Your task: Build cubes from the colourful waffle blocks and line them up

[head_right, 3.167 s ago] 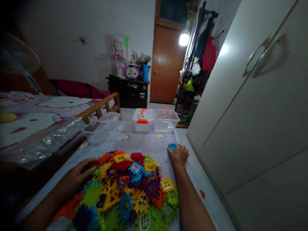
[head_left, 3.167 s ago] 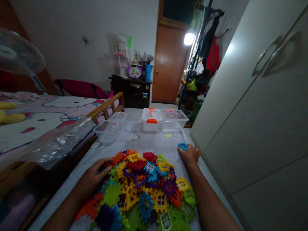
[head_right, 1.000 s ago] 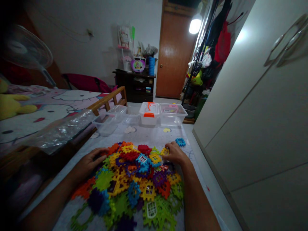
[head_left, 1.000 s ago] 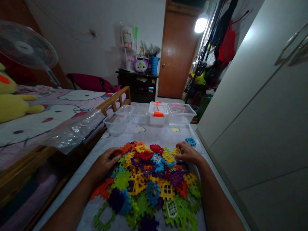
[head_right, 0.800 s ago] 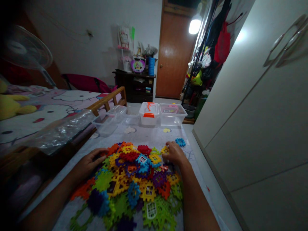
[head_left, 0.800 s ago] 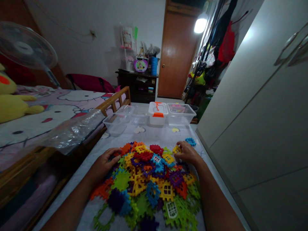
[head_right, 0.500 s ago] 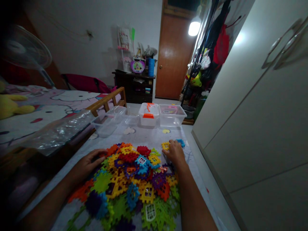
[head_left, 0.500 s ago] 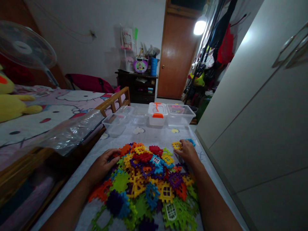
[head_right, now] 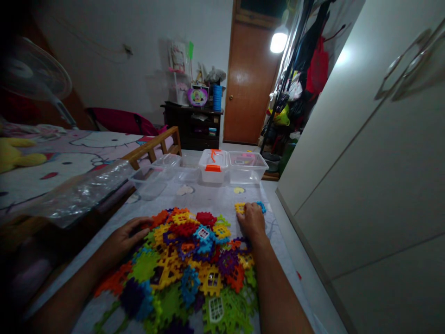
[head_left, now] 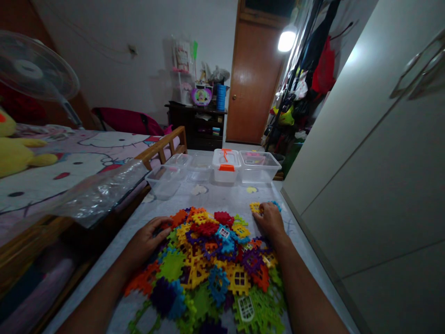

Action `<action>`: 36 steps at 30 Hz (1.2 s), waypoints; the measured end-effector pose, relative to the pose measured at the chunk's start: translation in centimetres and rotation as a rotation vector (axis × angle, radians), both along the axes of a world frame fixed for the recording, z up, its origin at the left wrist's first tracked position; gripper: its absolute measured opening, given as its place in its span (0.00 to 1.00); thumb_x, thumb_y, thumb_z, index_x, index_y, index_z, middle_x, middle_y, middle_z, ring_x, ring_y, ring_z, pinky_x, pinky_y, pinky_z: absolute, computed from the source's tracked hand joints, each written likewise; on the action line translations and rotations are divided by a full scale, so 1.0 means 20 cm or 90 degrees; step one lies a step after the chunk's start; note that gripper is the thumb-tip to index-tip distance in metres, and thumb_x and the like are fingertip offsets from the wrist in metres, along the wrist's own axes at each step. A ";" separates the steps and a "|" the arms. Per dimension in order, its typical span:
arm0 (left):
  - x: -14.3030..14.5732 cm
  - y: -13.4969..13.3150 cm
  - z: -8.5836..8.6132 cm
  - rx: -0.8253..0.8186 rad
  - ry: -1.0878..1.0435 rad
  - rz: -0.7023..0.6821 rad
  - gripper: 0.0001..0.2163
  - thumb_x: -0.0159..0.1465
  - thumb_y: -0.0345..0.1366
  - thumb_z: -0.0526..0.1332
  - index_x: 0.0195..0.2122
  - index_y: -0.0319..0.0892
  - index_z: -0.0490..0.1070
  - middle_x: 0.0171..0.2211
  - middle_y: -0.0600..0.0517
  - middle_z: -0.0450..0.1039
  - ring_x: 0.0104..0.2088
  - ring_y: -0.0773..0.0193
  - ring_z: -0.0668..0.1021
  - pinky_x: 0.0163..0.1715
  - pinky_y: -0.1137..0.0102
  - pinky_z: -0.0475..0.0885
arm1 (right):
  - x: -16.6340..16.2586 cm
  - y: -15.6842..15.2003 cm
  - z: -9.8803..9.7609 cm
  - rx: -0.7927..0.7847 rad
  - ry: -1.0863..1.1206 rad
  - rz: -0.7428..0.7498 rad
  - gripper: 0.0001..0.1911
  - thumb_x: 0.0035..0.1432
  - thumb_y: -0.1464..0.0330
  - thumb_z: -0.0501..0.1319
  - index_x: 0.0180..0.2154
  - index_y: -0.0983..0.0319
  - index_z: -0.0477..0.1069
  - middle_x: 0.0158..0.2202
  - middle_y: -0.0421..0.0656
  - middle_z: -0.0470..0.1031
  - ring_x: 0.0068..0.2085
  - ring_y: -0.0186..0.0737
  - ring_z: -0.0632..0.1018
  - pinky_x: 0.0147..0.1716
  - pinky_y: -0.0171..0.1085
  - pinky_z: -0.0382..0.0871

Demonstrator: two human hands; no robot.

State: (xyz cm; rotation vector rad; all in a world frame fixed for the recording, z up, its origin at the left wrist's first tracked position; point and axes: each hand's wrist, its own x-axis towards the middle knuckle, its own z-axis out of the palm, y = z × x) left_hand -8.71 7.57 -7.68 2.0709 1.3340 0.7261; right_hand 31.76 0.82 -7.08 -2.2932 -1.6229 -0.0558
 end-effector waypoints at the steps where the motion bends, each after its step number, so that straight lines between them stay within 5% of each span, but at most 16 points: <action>1: 0.00 0.00 0.00 0.001 -0.001 0.000 0.22 0.58 0.56 0.57 0.44 0.45 0.75 0.48 0.48 0.76 0.48 0.53 0.76 0.52 0.62 0.70 | 0.00 0.00 0.00 0.002 -0.001 -0.002 0.11 0.55 0.62 0.62 0.37 0.63 0.72 0.40 0.49 0.73 0.44 0.46 0.71 0.45 0.38 0.62; 9: 0.00 0.01 -0.01 -0.005 -0.005 0.005 0.23 0.58 0.56 0.57 0.44 0.45 0.75 0.48 0.48 0.75 0.49 0.53 0.76 0.53 0.62 0.69 | 0.01 -0.01 0.05 0.028 0.018 -0.008 0.12 0.55 0.63 0.61 0.39 0.63 0.74 0.42 0.50 0.74 0.45 0.47 0.72 0.44 0.39 0.64; 14: 0.00 0.01 -0.01 -0.012 -0.008 -0.002 0.23 0.58 0.56 0.57 0.44 0.44 0.75 0.48 0.48 0.75 0.50 0.52 0.76 0.53 0.62 0.69 | 0.13 -0.08 0.22 0.282 0.188 -0.069 0.15 0.57 0.60 0.57 0.38 0.64 0.74 0.37 0.49 0.76 0.33 0.41 0.74 0.36 0.38 0.67; 17: 0.00 0.01 -0.01 -0.016 -0.003 0.001 0.23 0.58 0.56 0.57 0.44 0.44 0.75 0.48 0.47 0.75 0.49 0.52 0.76 0.53 0.60 0.69 | 0.17 -0.12 0.29 0.332 0.319 -0.091 0.18 0.56 0.57 0.56 0.36 0.64 0.74 0.27 0.43 0.75 0.25 0.37 0.70 0.27 0.36 0.64; 20: 0.00 0.00 -0.01 -0.009 -0.003 0.004 0.23 0.58 0.55 0.57 0.44 0.44 0.75 0.48 0.47 0.75 0.49 0.52 0.76 0.53 0.60 0.69 | 0.12 -0.12 0.30 0.235 0.376 0.023 0.17 0.54 0.56 0.58 0.33 0.63 0.74 0.26 0.41 0.74 0.25 0.35 0.70 0.26 0.35 0.63; 24: 0.00 0.00 0.00 -0.001 -0.003 0.004 0.22 0.58 0.55 0.57 0.44 0.44 0.75 0.48 0.48 0.75 0.49 0.53 0.76 0.52 0.61 0.70 | -0.05 -0.10 0.28 -0.068 0.330 0.247 0.15 0.52 0.59 0.61 0.36 0.63 0.75 0.34 0.44 0.77 0.31 0.37 0.74 0.32 0.35 0.65; 27: 0.00 0.00 0.00 0.000 0.000 -0.006 0.22 0.59 0.54 0.56 0.44 0.44 0.75 0.48 0.48 0.75 0.49 0.53 0.76 0.53 0.61 0.69 | -0.17 -0.09 0.25 -0.205 0.260 0.274 0.21 0.50 0.57 0.64 0.43 0.64 0.73 0.39 0.47 0.77 0.36 0.41 0.75 0.34 0.36 0.65; 31: 0.01 -0.01 0.01 -0.004 -0.003 -0.014 0.21 0.59 0.54 0.56 0.44 0.44 0.74 0.49 0.47 0.74 0.50 0.52 0.75 0.54 0.61 0.68 | -0.26 -0.10 0.25 -0.242 0.191 0.249 0.28 0.47 0.58 0.66 0.48 0.66 0.70 0.41 0.50 0.75 0.39 0.43 0.74 0.36 0.36 0.65; 36: 0.02 -0.02 0.03 -0.002 -0.015 -0.007 0.21 0.59 0.53 0.57 0.43 0.43 0.75 0.48 0.47 0.75 0.50 0.52 0.76 0.53 0.61 0.69 | -0.26 -0.11 0.26 -0.228 0.146 0.260 0.17 0.47 0.65 0.65 0.40 0.64 0.72 0.40 0.48 0.73 0.40 0.43 0.73 0.39 0.37 0.65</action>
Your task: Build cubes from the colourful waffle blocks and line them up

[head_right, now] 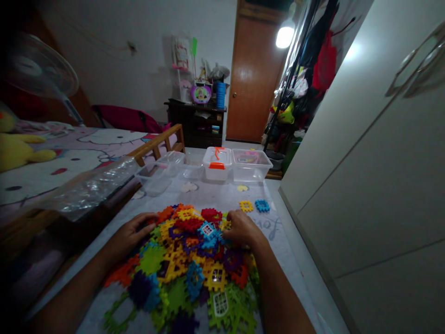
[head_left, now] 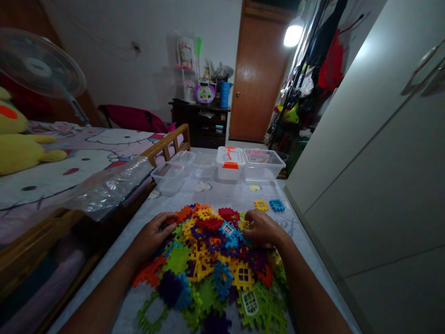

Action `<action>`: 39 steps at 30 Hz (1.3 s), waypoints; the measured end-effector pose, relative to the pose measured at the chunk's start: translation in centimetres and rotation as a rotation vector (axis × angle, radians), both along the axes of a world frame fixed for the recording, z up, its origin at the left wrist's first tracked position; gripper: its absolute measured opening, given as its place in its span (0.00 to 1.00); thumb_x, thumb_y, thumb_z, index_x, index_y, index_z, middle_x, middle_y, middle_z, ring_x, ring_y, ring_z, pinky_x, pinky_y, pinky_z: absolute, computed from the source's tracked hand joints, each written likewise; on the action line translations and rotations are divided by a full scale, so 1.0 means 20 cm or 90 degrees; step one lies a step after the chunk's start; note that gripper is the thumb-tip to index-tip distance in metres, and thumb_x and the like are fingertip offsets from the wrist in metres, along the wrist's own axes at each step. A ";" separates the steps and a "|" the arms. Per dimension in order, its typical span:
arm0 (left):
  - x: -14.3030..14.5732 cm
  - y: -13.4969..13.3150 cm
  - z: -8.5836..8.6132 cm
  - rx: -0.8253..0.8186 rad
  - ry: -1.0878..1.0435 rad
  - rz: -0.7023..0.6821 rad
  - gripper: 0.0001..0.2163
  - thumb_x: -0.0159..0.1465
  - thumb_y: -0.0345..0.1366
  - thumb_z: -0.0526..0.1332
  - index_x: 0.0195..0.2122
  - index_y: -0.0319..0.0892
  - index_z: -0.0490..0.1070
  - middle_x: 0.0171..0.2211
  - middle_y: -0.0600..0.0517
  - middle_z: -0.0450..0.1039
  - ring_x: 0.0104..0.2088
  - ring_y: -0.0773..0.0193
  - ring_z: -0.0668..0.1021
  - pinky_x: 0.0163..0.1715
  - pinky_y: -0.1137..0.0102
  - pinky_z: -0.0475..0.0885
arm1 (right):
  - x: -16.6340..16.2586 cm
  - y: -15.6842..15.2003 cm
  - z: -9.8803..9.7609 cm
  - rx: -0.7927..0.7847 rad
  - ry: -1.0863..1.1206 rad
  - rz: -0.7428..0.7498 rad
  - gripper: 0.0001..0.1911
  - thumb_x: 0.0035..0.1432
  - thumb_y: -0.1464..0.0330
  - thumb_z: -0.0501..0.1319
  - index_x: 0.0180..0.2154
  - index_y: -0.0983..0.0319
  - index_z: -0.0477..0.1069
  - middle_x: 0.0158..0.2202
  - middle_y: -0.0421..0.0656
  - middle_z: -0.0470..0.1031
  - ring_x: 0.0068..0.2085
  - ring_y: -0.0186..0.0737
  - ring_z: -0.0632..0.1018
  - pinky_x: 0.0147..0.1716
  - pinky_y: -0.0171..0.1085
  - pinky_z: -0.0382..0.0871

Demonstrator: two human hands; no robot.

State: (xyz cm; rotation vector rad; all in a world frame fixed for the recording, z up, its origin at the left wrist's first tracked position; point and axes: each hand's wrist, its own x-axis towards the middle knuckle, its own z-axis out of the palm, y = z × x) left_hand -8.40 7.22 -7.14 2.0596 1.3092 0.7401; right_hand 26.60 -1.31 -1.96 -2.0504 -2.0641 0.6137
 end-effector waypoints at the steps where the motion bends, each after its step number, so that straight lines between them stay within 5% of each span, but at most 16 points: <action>1: 0.00 0.00 0.00 0.001 -0.002 0.000 0.21 0.59 0.53 0.57 0.43 0.43 0.75 0.48 0.47 0.75 0.49 0.52 0.76 0.53 0.61 0.69 | 0.01 0.00 0.00 0.005 0.007 0.005 0.16 0.47 0.66 0.65 0.40 0.64 0.72 0.40 0.48 0.73 0.40 0.43 0.73 0.40 0.38 0.65; 6: 0.00 0.00 -0.01 0.002 0.000 -0.002 0.21 0.59 0.53 0.57 0.43 0.43 0.75 0.48 0.48 0.75 0.49 0.53 0.76 0.52 0.62 0.69 | 0.13 0.00 -0.04 0.105 0.085 -0.010 0.25 0.44 0.73 0.64 0.47 0.63 0.66 0.45 0.46 0.68 0.45 0.41 0.72 0.45 0.38 0.67; 12: -0.01 0.01 -0.02 0.008 0.018 -0.004 0.20 0.60 0.53 0.56 0.44 0.44 0.75 0.49 0.48 0.75 0.49 0.53 0.76 0.53 0.61 0.69 | 0.21 0.02 -0.12 0.216 -0.023 -0.067 0.27 0.43 0.83 0.56 0.47 0.63 0.66 0.47 0.49 0.65 0.50 0.44 0.70 0.52 0.40 0.65; 16: -0.01 0.01 -0.02 0.010 0.021 -0.005 0.20 0.59 0.53 0.56 0.44 0.44 0.74 0.49 0.48 0.74 0.50 0.53 0.76 0.53 0.61 0.69 | 0.17 0.02 -0.14 0.206 -0.059 -0.014 0.26 0.47 0.81 0.56 0.50 0.63 0.66 0.49 0.51 0.66 0.51 0.46 0.70 0.53 0.42 0.65; 21: -0.01 0.01 -0.02 0.022 0.017 -0.002 0.20 0.59 0.53 0.56 0.43 0.44 0.75 0.48 0.48 0.75 0.48 0.53 0.77 0.52 0.62 0.70 | 0.18 0.01 -0.09 0.156 0.079 0.022 0.38 0.45 0.75 0.62 0.60 0.62 0.57 0.53 0.51 0.65 0.51 0.44 0.71 0.49 0.43 0.68; 30: -0.01 0.01 -0.01 0.006 0.017 -0.008 0.21 0.60 0.54 0.56 0.44 0.44 0.74 0.49 0.47 0.74 0.50 0.53 0.75 0.54 0.61 0.68 | 0.11 0.02 -0.10 0.080 -0.104 -0.079 0.16 0.47 0.61 0.66 0.36 0.64 0.71 0.39 0.50 0.73 0.42 0.46 0.73 0.40 0.38 0.65; 39: 0.00 0.00 -0.01 0.000 0.016 0.004 0.21 0.59 0.54 0.56 0.44 0.45 0.75 0.49 0.48 0.75 0.50 0.52 0.75 0.53 0.61 0.69 | 0.25 0.05 -0.09 0.121 -0.127 -0.187 0.18 0.51 0.60 0.63 0.40 0.64 0.71 0.40 0.50 0.75 0.41 0.45 0.74 0.39 0.37 0.64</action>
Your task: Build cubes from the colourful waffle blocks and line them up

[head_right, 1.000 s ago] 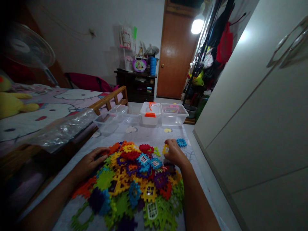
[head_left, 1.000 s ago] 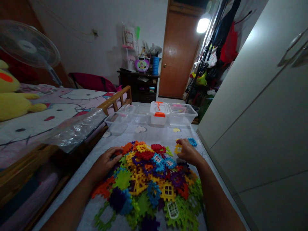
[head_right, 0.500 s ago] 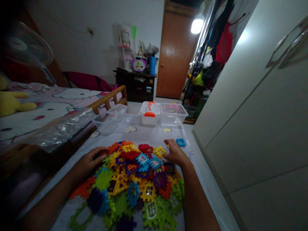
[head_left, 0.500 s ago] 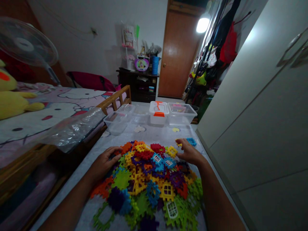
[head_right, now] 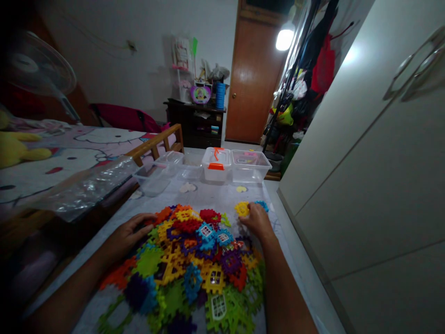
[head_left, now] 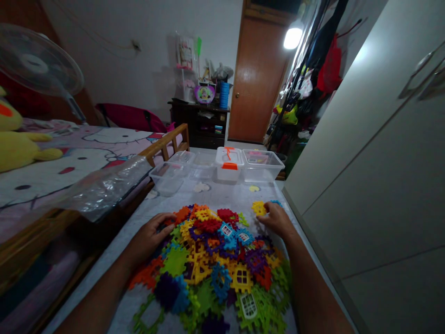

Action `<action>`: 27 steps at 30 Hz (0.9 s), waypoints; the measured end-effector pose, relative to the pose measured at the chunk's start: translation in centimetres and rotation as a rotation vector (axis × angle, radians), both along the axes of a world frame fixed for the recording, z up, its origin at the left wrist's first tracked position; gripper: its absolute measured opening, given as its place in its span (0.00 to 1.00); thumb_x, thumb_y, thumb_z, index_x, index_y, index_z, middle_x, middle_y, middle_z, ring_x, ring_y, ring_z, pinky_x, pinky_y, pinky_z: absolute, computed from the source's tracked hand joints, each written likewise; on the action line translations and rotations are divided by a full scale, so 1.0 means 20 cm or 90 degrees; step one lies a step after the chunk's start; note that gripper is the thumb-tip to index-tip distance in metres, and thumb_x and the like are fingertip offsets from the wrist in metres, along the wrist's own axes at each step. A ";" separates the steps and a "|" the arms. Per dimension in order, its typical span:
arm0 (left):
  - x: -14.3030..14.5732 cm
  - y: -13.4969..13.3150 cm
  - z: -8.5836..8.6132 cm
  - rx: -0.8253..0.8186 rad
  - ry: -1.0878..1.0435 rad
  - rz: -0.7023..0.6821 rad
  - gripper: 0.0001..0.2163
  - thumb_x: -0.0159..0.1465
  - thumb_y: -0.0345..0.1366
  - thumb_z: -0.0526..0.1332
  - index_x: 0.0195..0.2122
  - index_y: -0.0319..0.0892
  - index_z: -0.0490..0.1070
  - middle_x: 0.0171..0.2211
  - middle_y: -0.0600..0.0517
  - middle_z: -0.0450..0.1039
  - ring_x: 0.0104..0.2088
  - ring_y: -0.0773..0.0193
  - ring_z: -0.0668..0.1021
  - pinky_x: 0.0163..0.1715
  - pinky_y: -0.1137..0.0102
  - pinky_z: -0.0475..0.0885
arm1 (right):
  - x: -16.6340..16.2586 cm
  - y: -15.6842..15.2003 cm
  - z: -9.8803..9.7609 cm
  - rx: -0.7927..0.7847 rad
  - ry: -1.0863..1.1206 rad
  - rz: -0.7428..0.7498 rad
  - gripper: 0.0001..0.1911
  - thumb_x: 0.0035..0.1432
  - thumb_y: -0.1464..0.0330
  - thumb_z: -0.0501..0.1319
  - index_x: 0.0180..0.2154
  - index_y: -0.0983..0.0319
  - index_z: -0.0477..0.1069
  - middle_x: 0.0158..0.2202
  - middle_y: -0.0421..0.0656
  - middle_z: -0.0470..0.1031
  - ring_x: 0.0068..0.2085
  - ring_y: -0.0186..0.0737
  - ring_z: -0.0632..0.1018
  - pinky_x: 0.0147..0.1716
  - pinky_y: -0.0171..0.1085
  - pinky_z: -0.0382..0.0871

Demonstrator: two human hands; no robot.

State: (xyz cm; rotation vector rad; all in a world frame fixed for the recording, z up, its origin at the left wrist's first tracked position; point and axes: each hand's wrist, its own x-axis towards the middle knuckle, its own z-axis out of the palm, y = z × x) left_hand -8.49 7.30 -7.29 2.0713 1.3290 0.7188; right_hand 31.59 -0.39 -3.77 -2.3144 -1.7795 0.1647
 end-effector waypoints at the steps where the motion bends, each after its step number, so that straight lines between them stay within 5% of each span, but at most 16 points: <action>1: 0.00 0.00 0.00 -0.003 -0.001 0.001 0.21 0.59 0.54 0.56 0.44 0.44 0.75 0.49 0.48 0.75 0.50 0.52 0.75 0.53 0.61 0.69 | 0.03 0.00 0.01 0.020 0.003 -0.037 0.19 0.52 0.59 0.63 0.42 0.65 0.71 0.40 0.51 0.76 0.41 0.46 0.75 0.38 0.37 0.64; 5: 0.00 0.00 -0.01 -0.016 -0.006 -0.002 0.22 0.59 0.54 0.56 0.45 0.44 0.74 0.50 0.47 0.73 0.51 0.52 0.75 0.54 0.60 0.67 | 0.07 0.02 0.00 0.096 0.007 -0.143 0.23 0.54 0.56 0.62 0.47 0.65 0.69 0.41 0.51 0.76 0.41 0.47 0.76 0.39 0.39 0.65; 14: 0.00 0.00 0.00 -0.004 -0.004 0.005 0.22 0.58 0.55 0.57 0.44 0.45 0.75 0.49 0.48 0.75 0.50 0.52 0.75 0.54 0.60 0.68 | -0.03 0.05 -0.10 0.050 -0.099 -0.126 0.17 0.57 0.56 0.60 0.41 0.62 0.71 0.42 0.51 0.74 0.44 0.47 0.74 0.40 0.39 0.66; 24: 0.00 0.00 -0.01 0.008 -0.015 0.000 0.21 0.58 0.54 0.57 0.44 0.44 0.75 0.48 0.48 0.75 0.49 0.52 0.76 0.53 0.61 0.69 | -0.05 0.05 -0.06 0.051 -0.095 -0.142 0.19 0.57 0.55 0.60 0.43 0.62 0.71 0.43 0.53 0.73 0.46 0.49 0.73 0.40 0.40 0.67; 27: 0.01 0.00 0.01 0.005 -0.018 -0.005 0.21 0.58 0.54 0.57 0.43 0.43 0.75 0.48 0.47 0.75 0.49 0.52 0.76 0.53 0.60 0.69 | -0.05 0.04 0.00 0.097 -0.066 -0.085 0.20 0.58 0.56 0.60 0.45 0.63 0.72 0.45 0.53 0.73 0.48 0.50 0.73 0.46 0.42 0.66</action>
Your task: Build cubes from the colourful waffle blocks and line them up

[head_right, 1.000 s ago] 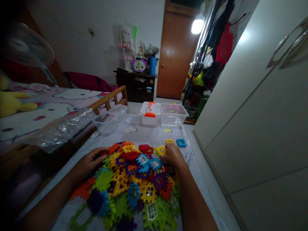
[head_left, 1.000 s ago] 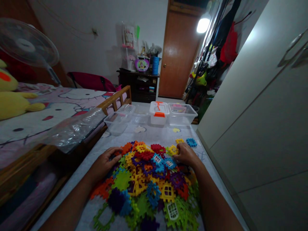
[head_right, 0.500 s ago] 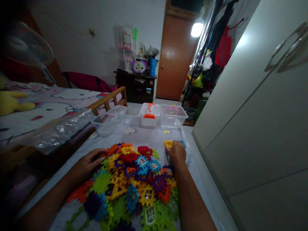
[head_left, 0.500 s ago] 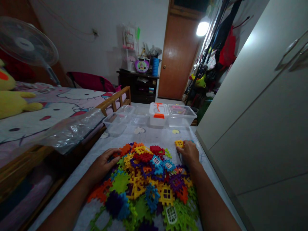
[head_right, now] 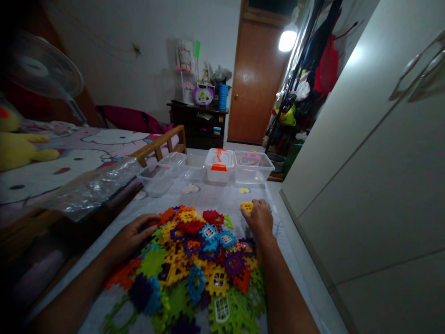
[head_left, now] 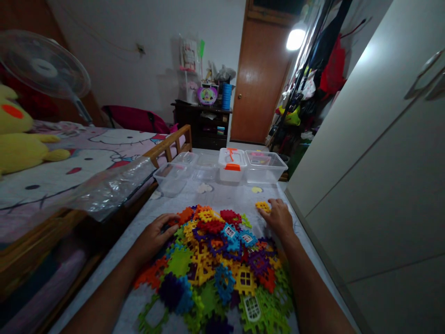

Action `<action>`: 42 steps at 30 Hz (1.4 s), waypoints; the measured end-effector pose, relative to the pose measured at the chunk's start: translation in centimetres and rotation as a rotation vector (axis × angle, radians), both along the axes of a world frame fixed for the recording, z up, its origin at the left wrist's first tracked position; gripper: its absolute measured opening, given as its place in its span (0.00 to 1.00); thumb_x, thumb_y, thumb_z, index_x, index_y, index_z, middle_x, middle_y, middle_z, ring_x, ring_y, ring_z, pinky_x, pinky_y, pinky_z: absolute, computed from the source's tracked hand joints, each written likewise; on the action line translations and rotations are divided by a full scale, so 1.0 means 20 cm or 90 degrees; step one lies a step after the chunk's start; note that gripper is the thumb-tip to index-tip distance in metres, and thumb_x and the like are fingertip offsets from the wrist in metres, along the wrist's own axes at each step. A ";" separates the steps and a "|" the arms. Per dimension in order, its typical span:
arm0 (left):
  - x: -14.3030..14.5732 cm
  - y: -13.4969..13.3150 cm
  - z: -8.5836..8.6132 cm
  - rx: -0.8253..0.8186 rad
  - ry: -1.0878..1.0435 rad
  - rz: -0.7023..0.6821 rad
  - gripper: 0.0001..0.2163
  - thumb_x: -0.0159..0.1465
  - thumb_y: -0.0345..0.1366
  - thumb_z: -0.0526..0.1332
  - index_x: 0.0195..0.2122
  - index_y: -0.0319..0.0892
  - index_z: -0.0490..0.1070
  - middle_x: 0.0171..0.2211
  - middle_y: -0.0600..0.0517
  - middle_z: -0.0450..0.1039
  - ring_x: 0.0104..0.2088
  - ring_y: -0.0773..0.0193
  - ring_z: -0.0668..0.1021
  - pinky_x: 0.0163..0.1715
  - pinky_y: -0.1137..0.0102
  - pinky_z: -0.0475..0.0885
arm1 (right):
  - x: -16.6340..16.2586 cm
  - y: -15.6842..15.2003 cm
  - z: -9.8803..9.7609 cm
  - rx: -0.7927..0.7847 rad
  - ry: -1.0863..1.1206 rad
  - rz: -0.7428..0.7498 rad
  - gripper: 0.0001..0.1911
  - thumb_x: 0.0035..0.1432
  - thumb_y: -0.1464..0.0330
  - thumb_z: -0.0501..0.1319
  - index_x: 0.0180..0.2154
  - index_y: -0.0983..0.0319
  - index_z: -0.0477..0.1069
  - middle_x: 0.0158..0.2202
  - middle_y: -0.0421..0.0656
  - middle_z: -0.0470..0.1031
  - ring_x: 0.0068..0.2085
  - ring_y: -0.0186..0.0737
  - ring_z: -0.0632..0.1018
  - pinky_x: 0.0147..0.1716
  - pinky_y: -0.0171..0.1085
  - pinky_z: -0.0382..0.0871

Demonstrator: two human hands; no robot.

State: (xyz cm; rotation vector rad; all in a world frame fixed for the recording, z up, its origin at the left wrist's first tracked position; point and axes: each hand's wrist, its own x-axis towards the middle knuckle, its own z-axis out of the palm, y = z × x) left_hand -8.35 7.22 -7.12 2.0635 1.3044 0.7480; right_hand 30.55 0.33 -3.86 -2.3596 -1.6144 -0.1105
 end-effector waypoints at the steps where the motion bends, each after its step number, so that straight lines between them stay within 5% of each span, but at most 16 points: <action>1: 0.00 0.00 0.01 -0.001 0.000 -0.002 0.21 0.58 0.53 0.57 0.43 0.43 0.75 0.48 0.46 0.75 0.50 0.52 0.75 0.53 0.60 0.69 | -0.01 0.00 0.02 0.008 0.021 0.047 0.20 0.58 0.58 0.60 0.46 0.64 0.72 0.46 0.53 0.73 0.49 0.50 0.72 0.49 0.43 0.65; 7: 0.01 -0.02 0.03 -0.013 -0.008 -0.014 0.20 0.59 0.51 0.56 0.43 0.44 0.74 0.48 0.47 0.75 0.49 0.53 0.75 0.53 0.59 0.68 | -0.21 0.06 0.12 -0.133 0.267 0.367 0.20 0.63 0.60 0.54 0.53 0.61 0.69 0.55 0.48 0.72 0.56 0.43 0.71 0.56 0.42 0.62; 16: 0.02 -0.03 0.04 -0.056 -0.048 -0.020 0.19 0.60 0.50 0.57 0.45 0.43 0.73 0.47 0.46 0.73 0.50 0.52 0.74 0.54 0.57 0.67 | -0.62 0.33 0.07 -0.226 0.252 0.439 0.31 0.62 0.49 0.52 0.57 0.62 0.67 0.59 0.51 0.68 0.60 0.49 0.67 0.59 0.46 0.58; 25: 0.02 -0.01 -0.02 0.018 -0.088 0.022 0.22 0.63 0.51 0.54 0.51 0.42 0.72 0.58 0.45 0.64 0.61 0.52 0.65 0.61 0.57 0.60 | -0.81 0.24 0.17 -0.246 0.293 0.613 0.23 0.61 0.57 0.57 0.56 0.58 0.68 0.55 0.46 0.72 0.54 0.46 0.72 0.55 0.43 0.62; 29: 0.02 -0.03 0.00 -0.043 -0.105 -0.041 0.24 0.63 0.51 0.55 0.54 0.42 0.69 0.56 0.44 0.68 0.58 0.51 0.69 0.59 0.57 0.63 | -0.79 0.20 0.23 -0.283 0.431 0.719 0.20 0.63 0.62 0.54 0.55 0.59 0.69 0.57 0.44 0.71 0.56 0.41 0.71 0.57 0.40 0.62; 35: 0.02 -0.04 0.04 -0.037 -0.055 -0.054 0.22 0.59 0.51 0.60 0.50 0.43 0.72 0.53 0.45 0.72 0.55 0.50 0.72 0.58 0.56 0.64 | -0.46 0.16 0.23 -0.104 0.583 0.480 0.20 0.64 0.61 0.52 0.54 0.59 0.69 0.55 0.45 0.72 0.55 0.42 0.73 0.56 0.44 0.64; 39: 0.01 -0.03 0.02 -0.021 -0.043 -0.052 0.22 0.59 0.51 0.60 0.49 0.44 0.73 0.52 0.46 0.72 0.54 0.51 0.72 0.58 0.58 0.64 | -0.29 0.13 0.14 -0.089 0.425 0.316 0.19 0.58 0.64 0.58 0.50 0.61 0.72 0.51 0.49 0.75 0.49 0.46 0.75 0.50 0.44 0.68; 42: 0.01 -0.03 0.02 -0.023 -0.047 -0.051 0.22 0.59 0.51 0.60 0.49 0.44 0.73 0.52 0.46 0.72 0.55 0.50 0.72 0.57 0.58 0.65 | -0.29 0.10 0.06 -0.124 0.277 0.332 0.21 0.51 0.66 0.64 0.48 0.62 0.73 0.47 0.49 0.76 0.47 0.47 0.76 0.47 0.42 0.68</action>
